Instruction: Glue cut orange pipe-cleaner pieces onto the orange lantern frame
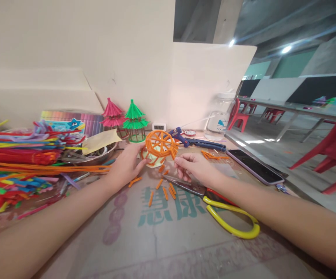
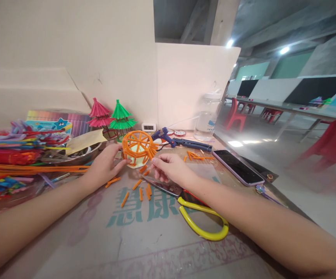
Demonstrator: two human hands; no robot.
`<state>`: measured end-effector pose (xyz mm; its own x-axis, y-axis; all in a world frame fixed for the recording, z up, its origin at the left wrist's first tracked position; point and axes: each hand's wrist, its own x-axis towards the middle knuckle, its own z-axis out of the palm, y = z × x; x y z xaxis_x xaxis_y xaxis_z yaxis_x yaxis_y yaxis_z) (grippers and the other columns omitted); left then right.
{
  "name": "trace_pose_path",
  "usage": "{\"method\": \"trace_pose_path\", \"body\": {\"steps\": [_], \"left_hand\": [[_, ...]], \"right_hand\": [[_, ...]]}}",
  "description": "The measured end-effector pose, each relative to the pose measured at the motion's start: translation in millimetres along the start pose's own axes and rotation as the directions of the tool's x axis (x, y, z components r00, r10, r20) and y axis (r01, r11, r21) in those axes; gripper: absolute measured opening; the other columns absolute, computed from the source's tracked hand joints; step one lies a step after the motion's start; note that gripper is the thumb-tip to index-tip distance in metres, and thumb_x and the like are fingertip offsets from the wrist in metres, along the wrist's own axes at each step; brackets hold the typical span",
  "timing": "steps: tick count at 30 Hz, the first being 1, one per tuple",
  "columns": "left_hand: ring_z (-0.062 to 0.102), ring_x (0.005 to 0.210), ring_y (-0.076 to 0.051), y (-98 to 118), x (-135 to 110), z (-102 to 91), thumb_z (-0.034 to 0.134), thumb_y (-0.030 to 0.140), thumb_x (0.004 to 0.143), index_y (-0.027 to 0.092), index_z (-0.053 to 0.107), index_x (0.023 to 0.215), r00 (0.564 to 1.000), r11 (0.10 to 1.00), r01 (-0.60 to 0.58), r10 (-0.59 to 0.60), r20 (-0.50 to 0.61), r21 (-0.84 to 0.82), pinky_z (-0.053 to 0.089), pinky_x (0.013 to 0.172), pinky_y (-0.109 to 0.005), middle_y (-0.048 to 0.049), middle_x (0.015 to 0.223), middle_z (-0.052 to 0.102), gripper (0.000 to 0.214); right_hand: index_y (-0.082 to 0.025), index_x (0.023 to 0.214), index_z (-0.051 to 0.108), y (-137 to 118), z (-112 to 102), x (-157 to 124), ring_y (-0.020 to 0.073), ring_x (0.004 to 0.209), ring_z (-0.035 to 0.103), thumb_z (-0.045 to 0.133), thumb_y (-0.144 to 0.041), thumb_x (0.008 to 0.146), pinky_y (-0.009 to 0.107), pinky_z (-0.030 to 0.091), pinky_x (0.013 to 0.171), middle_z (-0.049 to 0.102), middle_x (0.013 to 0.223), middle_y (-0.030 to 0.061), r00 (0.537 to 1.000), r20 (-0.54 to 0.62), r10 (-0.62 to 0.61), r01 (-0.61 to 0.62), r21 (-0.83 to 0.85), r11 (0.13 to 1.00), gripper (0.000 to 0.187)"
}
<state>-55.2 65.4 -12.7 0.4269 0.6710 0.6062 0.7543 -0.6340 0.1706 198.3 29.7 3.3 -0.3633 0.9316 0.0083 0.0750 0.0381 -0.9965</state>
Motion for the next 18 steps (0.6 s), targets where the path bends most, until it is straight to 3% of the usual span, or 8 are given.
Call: {"method": "trace_pose_path", "body": {"steps": [10, 14, 18], "left_hand": [[0.055, 0.119, -0.029, -7.3, 1.6, 5.7, 0.05, 0.039, 0.092, 0.014, 0.049, 0.13, 0.998, 0.997, 0.069, -0.068, 0.012, -0.02, 0.044, 0.102, -0.045, -0.0149, 0.126, 0.06, 0.046], [0.055, 0.121, -0.028, -8.5, 2.1, 6.5, 0.049, 0.037, 0.092, 0.013, 0.048, 0.131, 0.995, 0.991, 0.092, -0.089, 0.036, -0.098, 0.043, 0.103, -0.045, -0.0147, 0.131, 0.059, 0.046], [0.059, 0.115, -0.027, -9.0, 1.8, 6.1, 0.048, 0.037, 0.092, 0.016, 0.051, 0.128, 0.99, 0.979, 0.112, -0.096, 0.103, -0.169, 0.048, 0.096, -0.041, -0.0116, 0.124, 0.063, 0.041]], "right_hand": [[-0.019, 0.071, 0.055, 6.0, -2.5, 0.3, 0.0094, 0.04, 0.045, 0.054, -0.057, 0.084, 0.022, 0.034, 0.04, 0.056, 0.051, -0.0029, 0.999, -0.02, -0.027, 0.024, -0.108, 0.994, 0.04], [-0.021, 0.077, 0.053, 10.5, -1.7, -3.3, 0.0117, 0.05, 0.049, 0.058, -0.043, 0.086, 0.024, 0.038, 0.05, 0.055, 0.057, -0.0039, 0.964, -0.088, -0.251, 0.215, -0.3, 0.929, 0.025], [-0.022, 0.089, 0.058, 12.3, -0.2, -9.5, 0.0136, 0.059, 0.052, 0.057, -0.037, 0.089, 0.026, 0.04, 0.056, 0.059, 0.068, -0.0011, 0.904, -0.036, -0.425, 0.346, -0.522, 0.78, 0.015]]}}
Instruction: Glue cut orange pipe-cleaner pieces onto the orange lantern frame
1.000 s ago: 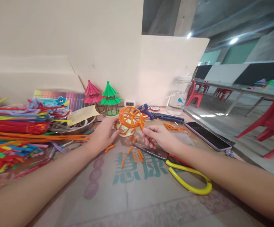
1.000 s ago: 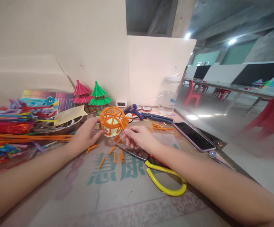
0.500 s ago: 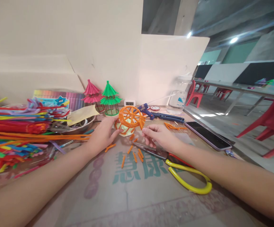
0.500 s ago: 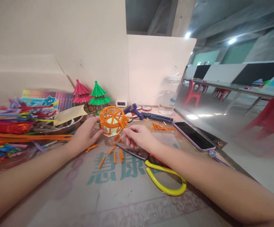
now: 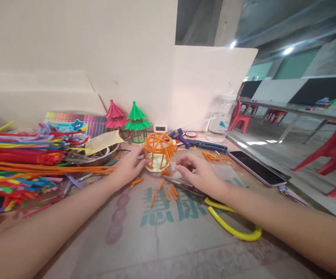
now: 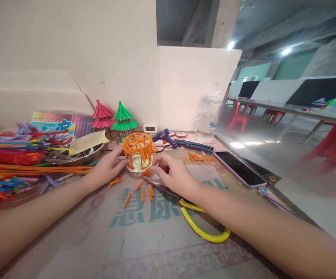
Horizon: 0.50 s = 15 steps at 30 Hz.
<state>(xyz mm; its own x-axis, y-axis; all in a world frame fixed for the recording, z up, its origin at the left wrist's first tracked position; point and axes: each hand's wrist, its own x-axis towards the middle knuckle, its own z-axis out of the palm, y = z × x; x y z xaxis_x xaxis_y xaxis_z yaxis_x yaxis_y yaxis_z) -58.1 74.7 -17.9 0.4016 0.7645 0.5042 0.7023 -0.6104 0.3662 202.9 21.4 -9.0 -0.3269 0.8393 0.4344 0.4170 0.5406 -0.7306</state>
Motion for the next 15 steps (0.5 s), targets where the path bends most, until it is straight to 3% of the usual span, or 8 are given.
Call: {"method": "trace_pose_path", "body": {"steps": [6, 15], "left_hand": [[0.062, 0.112, -0.024, -7.3, 0.3, 3.6, 0.044, 0.032, 0.093, 0.02, 0.057, 0.12, 0.996, 0.999, 0.032, -0.028, 0.09, -0.036, 0.049, 0.096, -0.038, -0.0081, 0.121, 0.066, 0.033], [0.065, 0.108, -0.024, -9.8, -0.2, 6.1, 0.048, 0.028, 0.088, 0.019, 0.059, 0.117, 0.995, 0.995, 0.068, -0.063, 0.076, -0.069, 0.051, 0.094, -0.04, -0.0081, 0.116, 0.069, 0.032]], "right_hand": [[-0.02, 0.08, 0.066, 1.7, 2.7, -1.7, 0.0132, 0.06, 0.051, 0.056, -0.035, 0.091, 0.025, 0.036, 0.057, 0.063, 0.069, 0.0004, 0.989, 0.14, -0.053, 0.074, -0.15, 0.986, 0.021], [-0.019, 0.08, 0.067, 4.5, 5.5, 2.7, 0.0144, 0.067, 0.057, 0.055, -0.029, 0.09, 0.025, 0.038, 0.062, 0.068, 0.074, 0.001, 0.969, 0.248, -0.003, 0.053, -0.198, 0.979, 0.019]]}}
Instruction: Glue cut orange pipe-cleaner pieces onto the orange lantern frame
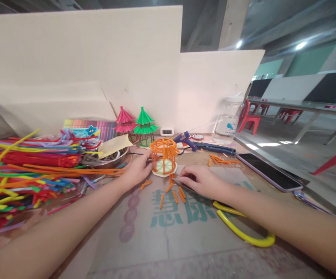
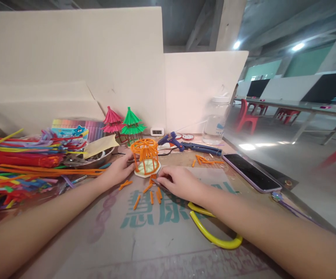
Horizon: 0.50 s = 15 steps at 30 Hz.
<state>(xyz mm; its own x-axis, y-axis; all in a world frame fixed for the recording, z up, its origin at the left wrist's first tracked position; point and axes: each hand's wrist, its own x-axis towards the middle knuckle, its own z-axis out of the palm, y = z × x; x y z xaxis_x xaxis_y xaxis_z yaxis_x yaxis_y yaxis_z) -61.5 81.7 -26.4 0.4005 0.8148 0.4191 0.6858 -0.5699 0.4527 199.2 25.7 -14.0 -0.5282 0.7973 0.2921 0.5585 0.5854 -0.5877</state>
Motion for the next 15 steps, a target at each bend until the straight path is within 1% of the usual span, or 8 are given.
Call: {"method": "trace_pose_path", "body": {"steps": [4, 8, 11, 13, 15], "left_hand": [[0.063, 0.112, -0.024, 1.2, 0.0, -1.6, 0.047, 0.026, 0.087, 0.018, 0.057, 0.118, 0.998, 0.999, 0.049, -0.049, -0.043, 0.007, 0.049, 0.098, -0.041, -0.0086, 0.117, 0.068, 0.033], [0.064, 0.105, -0.024, 2.9, 0.5, -2.6, 0.046, 0.022, 0.082, 0.016, 0.058, 0.111, 0.99, 0.989, 0.104, -0.113, -0.087, -0.102, 0.052, 0.093, -0.04, -0.0089, 0.111, 0.068, 0.032], [0.064, 0.105, -0.024, 7.0, 0.0, -4.4, 0.047, 0.019, 0.076, 0.015, 0.056, 0.116, 0.982, 0.977, 0.164, -0.175, -0.073, -0.135, 0.052, 0.09, -0.038, -0.0085, 0.113, 0.067, 0.041], [0.062, 0.107, -0.025, 11.2, -0.8, -6.1, 0.049, 0.021, 0.076, 0.016, 0.055, 0.118, 0.986, 0.982, 0.155, -0.16, -0.042, -0.109, 0.05, 0.093, -0.039, -0.0081, 0.115, 0.066, 0.043], [0.061, 0.11, -0.026, 15.8, -1.7, -7.7, 0.053, 0.028, 0.079, 0.017, 0.053, 0.121, 0.991, 0.989, 0.131, -0.133, -0.017, -0.074, 0.048, 0.097, -0.04, -0.0082, 0.117, 0.065, 0.043]], "right_hand": [[-0.019, 0.08, 0.067, -1.9, -1.0, -0.3, 0.0146, 0.069, 0.058, 0.054, -0.029, 0.09, 0.025, 0.04, 0.065, 0.068, 0.076, 0.0014, 1.0, 0.004, -0.002, 0.002, 0.003, 1.0, 0.019], [-0.019, 0.078, 0.066, -2.7, -1.3, -0.4, 0.014, 0.068, 0.057, 0.053, -0.029, 0.091, 0.025, 0.039, 0.064, 0.068, 0.075, 0.0011, 1.0, 0.004, -0.006, 0.006, -0.011, 1.0, 0.021], [-0.018, 0.079, 0.066, -3.4, -1.5, -0.5, 0.0132, 0.068, 0.057, 0.054, -0.027, 0.091, 0.024, 0.04, 0.064, 0.067, 0.075, 0.0008, 1.0, -0.003, -0.022, 0.022, -0.013, 1.0, 0.02], [-0.018, 0.079, 0.066, -4.0, -1.9, -0.5, 0.0128, 0.068, 0.058, 0.053, -0.026, 0.091, 0.023, 0.04, 0.065, 0.067, 0.075, 0.0006, 0.999, -0.01, -0.041, 0.041, -0.009, 0.999, 0.019], [-0.018, 0.079, 0.066, -4.3, -2.2, -0.6, 0.0128, 0.068, 0.058, 0.053, -0.026, 0.091, 0.023, 0.04, 0.065, 0.068, 0.075, 0.0005, 0.999, -0.011, -0.049, 0.048, -0.01, 0.999, 0.02]]}}
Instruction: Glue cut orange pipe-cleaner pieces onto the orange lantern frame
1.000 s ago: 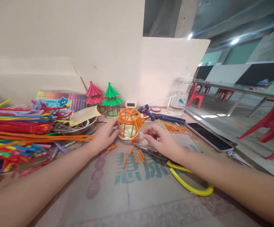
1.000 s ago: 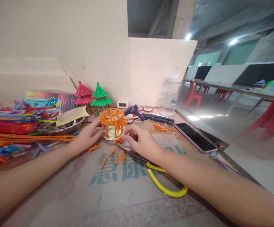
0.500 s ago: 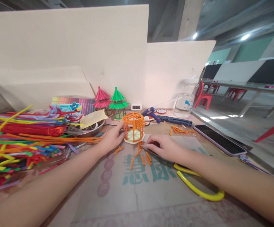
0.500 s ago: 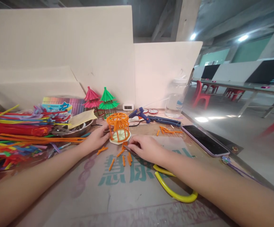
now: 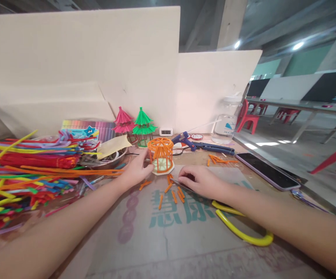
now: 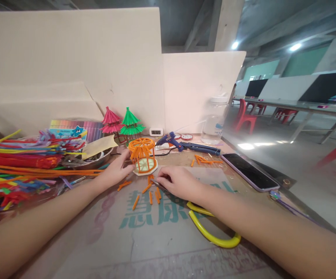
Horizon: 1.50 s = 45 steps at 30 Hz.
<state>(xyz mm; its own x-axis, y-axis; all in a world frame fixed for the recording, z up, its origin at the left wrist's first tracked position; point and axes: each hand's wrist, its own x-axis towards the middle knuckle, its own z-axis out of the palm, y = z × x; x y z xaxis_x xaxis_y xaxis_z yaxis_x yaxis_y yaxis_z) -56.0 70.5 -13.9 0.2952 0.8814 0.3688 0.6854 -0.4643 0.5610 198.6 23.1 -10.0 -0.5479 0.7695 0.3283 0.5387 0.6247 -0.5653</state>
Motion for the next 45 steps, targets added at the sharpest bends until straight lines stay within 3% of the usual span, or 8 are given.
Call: {"method": "trace_pose_path", "body": {"steps": [4, 8, 16, 24, 28, 31, 40, 45], "left_hand": [[0.059, 0.115, -0.029, 7.0, -1.7, -0.7, 0.064, 0.047, 0.078, 0.017, 0.049, 0.127, 0.999, 0.998, -0.049, 0.049, 0.017, 0.032, 0.047, 0.098, -0.042, -0.0115, 0.125, 0.061, 0.059], [0.057, 0.117, -0.03, 9.1, -1.9, 0.1, 0.068, 0.053, 0.075, 0.016, 0.048, 0.126, 0.992, 0.988, -0.126, 0.124, 0.03, 0.091, 0.046, 0.098, -0.043, -0.0134, 0.128, 0.06, 0.066], [0.063, 0.107, -0.027, 0.1, -1.1, 5.1, 0.055, 0.04, 0.083, 0.016, 0.045, 0.129, 0.999, 0.987, -0.053, 0.052, 0.01, 0.151, 0.048, 0.094, -0.041, -0.0112, 0.118, 0.065, 0.053], [0.066, 0.099, -0.027, -16.3, 6.3, 5.0, 0.045, 0.027, 0.082, 0.016, 0.062, 0.097, 0.992, 0.98, 0.126, -0.125, -0.016, 0.155, 0.05, 0.088, -0.039, -0.0108, 0.103, 0.07, 0.025], [0.066, 0.094, -0.024, -20.2, 7.8, 5.4, 0.046, 0.024, 0.078, 0.017, 0.063, 0.102, 0.998, 0.998, 0.056, -0.056, 0.001, 0.04, 0.052, 0.087, -0.036, -0.0062, 0.102, 0.071, 0.03], [0.067, 0.091, -0.024, -21.9, 8.8, 6.7, 0.048, 0.026, 0.078, 0.018, 0.063, 0.102, 1.0, 1.0, 0.024, -0.024, 0.02, -0.004, 0.052, 0.087, -0.036, -0.0056, 0.098, 0.072, 0.03], [0.066, 0.098, -0.024, -16.2, 2.9, 4.9, 0.049, 0.021, 0.074, 0.017, 0.058, 0.118, 0.997, 0.998, 0.063, -0.063, -0.035, -0.021, 0.052, 0.088, -0.038, -0.0064, 0.106, 0.07, 0.045], [0.065, 0.085, -0.024, -11.7, 3.0, 3.5, 0.048, 0.033, 0.082, 0.018, 0.063, 0.1, 1.0, 0.999, 0.013, -0.011, -0.029, 0.048, 0.053, 0.077, -0.035, -0.0055, 0.091, 0.071, 0.027]], "right_hand": [[-0.018, 0.08, 0.066, 1.0, 0.4, 0.0, 0.0134, 0.068, 0.059, 0.053, -0.027, 0.091, 0.024, 0.04, 0.064, 0.069, 0.076, 0.0011, 1.0, 0.01, 0.018, -0.017, -0.013, 1.0, 0.02], [-0.018, 0.081, 0.066, 1.0, 0.9, 0.1, 0.014, 0.069, 0.059, 0.053, -0.027, 0.091, 0.024, 0.04, 0.065, 0.069, 0.077, 0.002, 1.0, 0.01, 0.007, -0.007, -0.029, 1.0, 0.019], [-0.017, 0.082, 0.067, -1.8, -2.1, -0.4, 0.0134, 0.072, 0.06, 0.054, -0.022, 0.09, 0.024, 0.041, 0.068, 0.069, 0.079, 0.0018, 1.0, 0.023, -0.013, 0.013, -0.019, 1.0, 0.016], [-0.018, 0.084, 0.066, 1.5, -1.8, 0.1, 0.0132, 0.07, 0.058, 0.052, -0.026, 0.09, 0.024, 0.04, 0.066, 0.067, 0.077, 0.0011, 0.999, 0.002, 0.051, -0.051, -0.03, 0.998, 0.017], [-0.018, 0.089, 0.065, 4.4, -3.3, 0.3, 0.013, 0.066, 0.056, 0.054, -0.032, 0.09, 0.024, 0.039, 0.061, 0.065, 0.074, 0.0003, 0.991, -0.015, 0.132, -0.132, -0.007, 0.991, 0.018], [-0.02, 0.098, 0.066, 6.4, -3.9, -0.7, 0.0125, 0.062, 0.054, 0.064, -0.04, 0.083, 0.023, 0.037, 0.058, 0.062, 0.071, -0.0019, 0.993, 0.048, 0.108, -0.107, -0.023, 0.994, 0.025], [-0.019, 0.107, 0.062, 12.5, -13.0, -1.2, 0.012, 0.06, 0.055, 0.061, -0.025, 0.079, 0.022, 0.036, 0.056, 0.064, 0.071, -0.0016, 0.987, 0.08, 0.143, -0.125, -0.192, 0.973, 0.029], [-0.018, 0.107, 0.061, 13.3, -20.4, -2.3, 0.0133, 0.061, 0.057, 0.059, -0.026, 0.082, 0.023, 0.035, 0.055, 0.068, 0.075, 0.0012, 0.986, 0.084, 0.144, -0.118, -0.259, 0.959, 0.027]]}}
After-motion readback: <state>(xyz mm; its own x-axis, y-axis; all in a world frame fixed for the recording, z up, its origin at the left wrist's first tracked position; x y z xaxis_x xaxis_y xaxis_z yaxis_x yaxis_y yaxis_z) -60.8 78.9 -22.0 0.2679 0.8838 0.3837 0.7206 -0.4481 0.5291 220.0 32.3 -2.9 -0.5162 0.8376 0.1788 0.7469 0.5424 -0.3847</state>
